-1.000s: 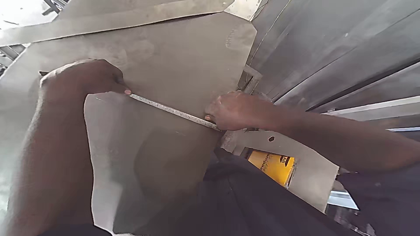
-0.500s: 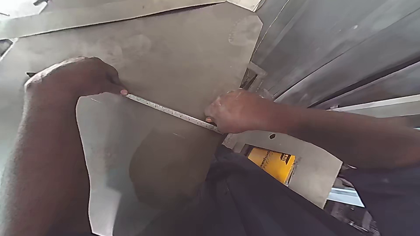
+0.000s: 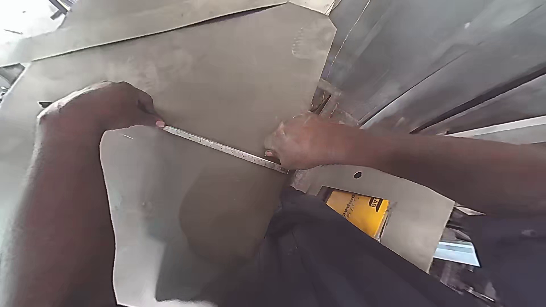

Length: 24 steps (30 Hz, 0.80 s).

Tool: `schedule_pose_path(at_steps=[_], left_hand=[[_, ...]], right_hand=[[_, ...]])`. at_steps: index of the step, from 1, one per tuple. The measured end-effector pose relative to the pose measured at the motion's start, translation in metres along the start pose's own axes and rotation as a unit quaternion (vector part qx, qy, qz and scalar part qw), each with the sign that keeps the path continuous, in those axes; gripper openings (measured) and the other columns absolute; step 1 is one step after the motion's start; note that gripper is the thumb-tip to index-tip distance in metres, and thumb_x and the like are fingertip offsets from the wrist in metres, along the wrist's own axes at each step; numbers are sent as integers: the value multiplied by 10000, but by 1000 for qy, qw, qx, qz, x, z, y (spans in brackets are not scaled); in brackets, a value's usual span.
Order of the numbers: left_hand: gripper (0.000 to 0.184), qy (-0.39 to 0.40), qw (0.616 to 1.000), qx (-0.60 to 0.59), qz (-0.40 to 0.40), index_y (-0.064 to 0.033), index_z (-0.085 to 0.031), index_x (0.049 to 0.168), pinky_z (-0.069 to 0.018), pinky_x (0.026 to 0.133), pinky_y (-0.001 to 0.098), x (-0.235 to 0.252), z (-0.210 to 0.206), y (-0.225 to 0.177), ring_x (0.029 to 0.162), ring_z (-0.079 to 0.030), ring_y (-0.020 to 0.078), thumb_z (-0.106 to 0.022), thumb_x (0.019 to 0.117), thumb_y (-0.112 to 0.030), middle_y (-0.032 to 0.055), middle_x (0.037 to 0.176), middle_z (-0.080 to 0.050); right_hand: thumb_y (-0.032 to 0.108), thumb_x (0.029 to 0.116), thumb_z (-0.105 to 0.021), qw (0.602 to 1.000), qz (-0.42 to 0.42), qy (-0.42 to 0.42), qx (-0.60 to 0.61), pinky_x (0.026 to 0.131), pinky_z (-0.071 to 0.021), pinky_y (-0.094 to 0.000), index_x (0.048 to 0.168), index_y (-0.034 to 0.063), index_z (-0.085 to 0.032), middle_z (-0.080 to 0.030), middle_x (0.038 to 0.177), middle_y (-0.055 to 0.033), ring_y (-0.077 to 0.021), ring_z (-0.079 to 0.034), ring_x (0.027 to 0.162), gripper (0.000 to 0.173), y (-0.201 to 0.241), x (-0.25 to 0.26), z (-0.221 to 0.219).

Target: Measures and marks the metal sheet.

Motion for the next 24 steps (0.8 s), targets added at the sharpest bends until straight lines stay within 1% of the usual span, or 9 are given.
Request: schedule_pose_path(at_steps=[4, 8, 10, 13, 16, 19, 20, 21, 24], left_hand=[[295, 4, 1000, 14, 9, -172, -728, 805, -513, 691, 658, 5, -4, 6, 754, -669, 316, -826, 848, -447, 92, 747, -677], [276, -2, 1000, 19, -3, -167, -732, 818, -508, 738, 690, 4, -3, 4, 847, -666, 366, -831, 851, -422, 126, 818, -675], [275, -9, 1000, 10, -5, -162, -727, 804, -502, 723, 686, 3, -3, 5, 826, -662, 366, -846, 839, -408, 125, 795, -669], [296, -11, 1000, 11, -5, -193, -718, 779, -505, 673, 670, 5, -5, 11, 766, -661, 331, -838, 829, -459, 96, 754, -663], [299, -5, 1000, 3, -18, -187, -706, 763, -502, 661, 670, 6, -5, 9, 754, -661, 325, -844, 828, -444, 88, 727, -656], [278, -21, 999, -14, -41, -176, -706, 747, -501, 662, 666, 6, -7, 11, 747, -655, 322, -858, 818, -397, 84, 713, -645], [258, -17, 999, -20, -34, -166, -710, 755, -498, 665, 658, 2, -6, 7, 752, -653, 321, -855, 833, -364, 88, 721, -648], [240, -13, 999, -25, -27, -148, -714, 767, -497, 669, 654, -2, -3, 1, 750, -652, 327, -850, 848, -328, 98, 726, -653], [248, -15, 999, -18, -28, -159, -714, 787, -505, 651, 654, -4, 5, -8, 704, -651, 314, -828, 867, -364, 85, 711, -659]], right_hand=[[407, 1033, -501, 1000, 7, -2, 12, 600, -487, -488, 876, 189, -628, -590, 742, -35, -259, -639, 749, 297, -1, 2, -1], [408, 1049, -491, 1000, 20, 4, 11, 608, -499, -490, 886, 178, -627, -587, 739, -37, -260, -640, 746, 313, -1, 4, -1], [409, 1049, -488, 1000, 24, 8, 8, 616, -504, -494, 911, 169, -626, -590, 750, -45, -268, -645, 759, 309, 0, 4, -1], [393, 1031, -524, 1000, 18, 16, 13, 613, -508, -500, 926, 166, -627, -597, 753, -48, -272, -649, 755, 271, 1, 4, -2], [326, 959, -595, 1000, 11, 7, -9, 591, -486, -486, 903, 176, -643, -609, 756, -49, -270, -650, 747, 168, 7, 2, 0], [245, 891, -644, 998, -9, -17, -63, 536, -436, -475, 827, 119, -639, -583, 721, -86, -303, -618, 680, 141, 9, 1, 12], [195, 904, -637, 995, -27, -31, -86, 518, -433, -483, 808, 76, -630, -571, 716, -118, -334, -611, 671, 154, 5, 1, 23], [160, 955, -593, 992, -45, -49, -103, 526, -436, -491, 824, 41, -621, -566, 733, -145, -358, -614, 690, 179, -1, 0, 37], [296, 1043, -487, 991, -29, -120, -60, 573, -444, -490, 892, 112, -618, -571, 739, -102, -329, -631, 733, 271, -8, -3, 64]])
Point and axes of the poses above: each hand's wrist, its own x-axis towards the middle knuckle, its own z-axis out of the back of the hand, y = z × x, the point moved 7 cm from there along x, towards the middle knuckle
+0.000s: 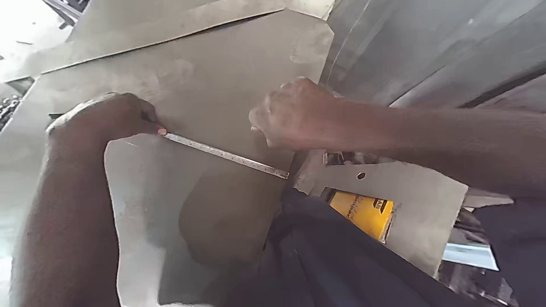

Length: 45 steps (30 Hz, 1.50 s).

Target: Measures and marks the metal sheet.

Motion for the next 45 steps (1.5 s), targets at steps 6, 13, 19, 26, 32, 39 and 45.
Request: schedule_pose_path(at_steps=[6, 13, 19, 26, 32, 39, 45], left_hand=[[327, 20, 999, 42, 17, -153, -686, 776, -498, 645, 631, -5, 4, -12, 701, -643, 305, -792, 886, -443, 78, 701, -640], [337, 21, 999, 35, 20, -142, -688, 773, -494, 645, 608, -5, 5, -14, 680, -636, 285, -795, 883, -443, 71, 694, -642], [325, 23, 999, 29, 40, -147, -717, 823, -507, 686, 645, -7, 5, -14, 741, -665, 314, -792, 881, -457, 89, 750, -676], [316, 25, 998, 34, 37, -146, -721, 833, -506, 708, 652, -9, 7, -18, 774, -671, 320, -784, 889, -452, 96, 776, -682], [343, 19, 998, 28, 52, -156, -720, 827, -502, 693, 654, -11, 7, -16, 762, -667, 321, -778, 881, -490, 92, 762, -677], [338, 20, 999, 34, 37, -138, -719, 839, -506, 723, 651, -9, 6, -17, 791, -667, 326, -774, 893, -466, 103, 790, -677], [351, 11, 999, 25, 21, -132, -710, 807, -505, 711, 644, -9, 6, -15, 775, -662, 324, -783, 885, -467, 100, 770, -670]], right_hand=[[363, 1080, -446, 994, 34, 8, 105, 655, -522, -504, 985, 154, -632, -611, 805, -69, -289, -662, 818, 296, 21, 32, -13], [387, 1062, -461, 990, 80, 28, 109, 645, -521, -509, 947, 150, -647, -624, 812, -63, -275, -662, 810, 323, 49, 72, -23], [374, 1041, -497, 991, 73, 53, 102, 634, -512, -543, 898, 142, -642, -621, 807, -81, -306, -660, 816, 309, 57, 83, -25], [360, 1035, -510, 991, 76, 61, 95, 626, -511, -546, 899, 134, -638, -625, 815, -88, -310, -660, 813, 293, 62, 91, -23], [356, 1017, -537, 992, 71, 70, 81, 604, -495, -540, 859, 147, -622, -602, 772, -83, -308, -648, 776, 275, 63, 94, -21], [352, 1012, -538, 992, 82, 61, 76, 614, -504, -550, 884, 144, -642, -620, 796, -89, -314, -657, 796, 265, 65, 99, -20], [367, 1030, -506, 992, 79, 69, 67, 661, -520, -559, 953, 146, -658, -642, 843, -91, -316, -669, 852, 279, 66, 101, -21]])
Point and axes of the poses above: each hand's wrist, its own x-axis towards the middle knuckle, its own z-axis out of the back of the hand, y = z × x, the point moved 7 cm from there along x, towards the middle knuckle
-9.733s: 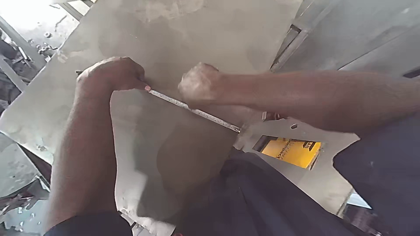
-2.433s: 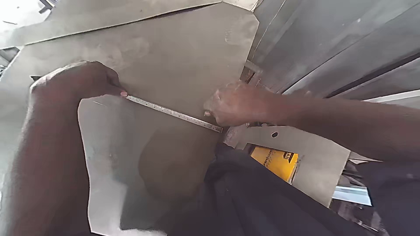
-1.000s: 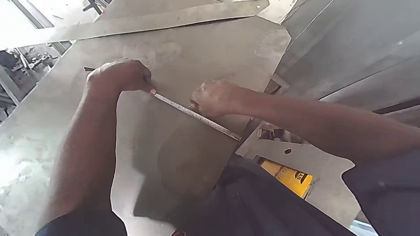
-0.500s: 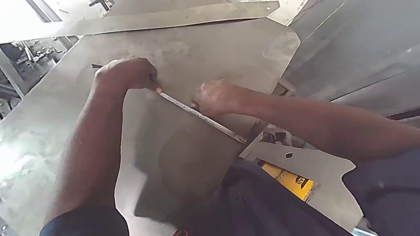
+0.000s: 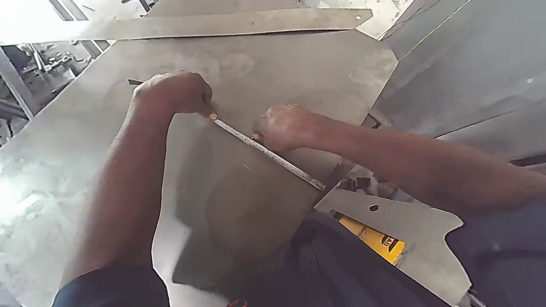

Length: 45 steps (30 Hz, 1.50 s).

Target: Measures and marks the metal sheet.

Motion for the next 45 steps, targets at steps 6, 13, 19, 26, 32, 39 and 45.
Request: schedule_pose_path(at_steps=[6, 13, 19, 26, 32, 39, 45], left_hand=[[371, -3, 1000, 8, 21, -151, -724, 834, -510, 720, 652, -4, 2, -1, 796, -676, 323, -768, 881, -516, 94, 791, -686], [355, 1, 1000, 8, 26, -155, -719, 832, -507, 708, 649, -4, 2, -2, 786, -672, 320, -766, 886, -502, 94, 780, -680], [379, 2, 999, 2, 41, -159, -699, 803, -501, 691, 651, -5, 2, -1, 768, -661, 322, -773, 870, -525, 88, 759, -665], [371, 15, 998, 4, 65, -172, -710, 853, -503, 705, 664, -4, 1, 1, 824, -671, 326, -775, 863, -538, 84, 814, -679], [368, 13, 998, 6, 58, -183, -713, 836, -504, 693, 663, -2, -1, 3, 797, -666, 325, -778, 857, -544, 84, 793, -673], [355, 5, 999, -1, 52, -190, -715, 831, -511, 715, 662, -2, -1, 5, 831, -670, 318, -788, 851, -537, 79, 821, -677], [356, 5, 999, 0, 47, -185, -713, 825, -507, 704, 661, -1, -1, 5, 804, -668, 319, -788, 854, -532, 75, 790, -675]], right_hand=[[379, 1053, -462, 1000, -6, 12, -13, 669, -512, -546, 937, 158, -653, -638, 837, -79, -300, -665, 851, 315, -2, -3, -1], [386, 1060, -454, 1000, -4, 13, -6, 677, -515, -538, 962, 163, -652, -637, 839, -72, -290, -664, 856, 313, -4, -6, -2], [398, 1067, -452, 1000, -15, 24, 13, 658, -516, -522, 972, 175, -659, -630, 820, -64, -277, -660, 828, 319, -8, -10, -3], [399, 1066, -462, 1000, 1, 26, 15, 663, -526, -521, 987, 180, -664, -638, 818, -55, -268, -666, 821, 308, -10, -8, -5], [408, 1064, -465, 999, 18, 31, 4, 670, -531, -520, 997, 193, -664, -641, 829, -51, -267, -669, 832, 301, -11, -7, -7], [392, 1067, -472, 999, 42, 19, 2, 701, -535, -500, 1055, 201, -676, -655, 850, -36, -243, -672, 854, 280, -10, -9, -8], [406, 1071, -445, 999, 42, 8, -5, 665, -518, -493, 973, 187, -651, -625, 800, -36, -248, -658, 810, 317, -9, -8, -8]])
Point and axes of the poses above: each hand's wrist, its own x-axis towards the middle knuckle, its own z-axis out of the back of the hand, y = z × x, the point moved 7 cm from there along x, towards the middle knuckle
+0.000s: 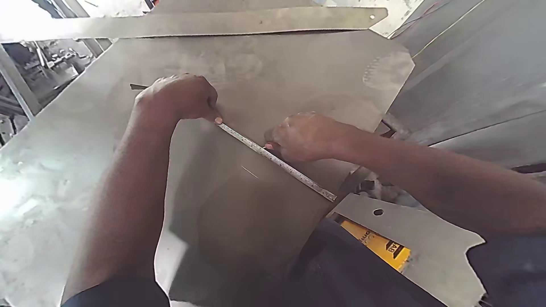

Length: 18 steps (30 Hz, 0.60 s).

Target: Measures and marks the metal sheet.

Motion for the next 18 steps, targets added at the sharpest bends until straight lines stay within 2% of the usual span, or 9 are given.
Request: schedule_pose_path(at_steps=[5, 11, 18], left_hand=[[358, 0, 1000, -6, -4, -171, -702, 816, -510, 687, 636, -3, 2, -3, 766, -661, 297, -787, 863, -515, 70, 769, -666], [358, -1, 1000, -6, -8, -166, -693, 806, -508, 697, 651, -1, 1, -1, 789, -661, 315, -792, 861, -505, 78, 782, -664], [353, -3, 1000, -5, -8, -175, -699, 807, -506, 682, 642, -1, 0, -1, 757, -656, 305, -790, 861, -512, 71, 754, -662]], right_hand=[[402, 1064, -459, 1000, -14, 2, 2, 663, -526, -516, 1011, 171, -675, -638, 814, -60, -276, -667, 821, 321, 3, 1, 3], [403, 1060, -456, 1000, -25, -9, 5, 626, -503, -492, 937, 174, -638, -602, 765, -46, -264, -646, 770, 318, 5, 2, 6], [343, 1028, -513, 999, -37, 9, -5, 656, -500, -509, 942, 167, -645, -625, 810, -62, -281, -654, 820, 237, 8, 3, 9]])
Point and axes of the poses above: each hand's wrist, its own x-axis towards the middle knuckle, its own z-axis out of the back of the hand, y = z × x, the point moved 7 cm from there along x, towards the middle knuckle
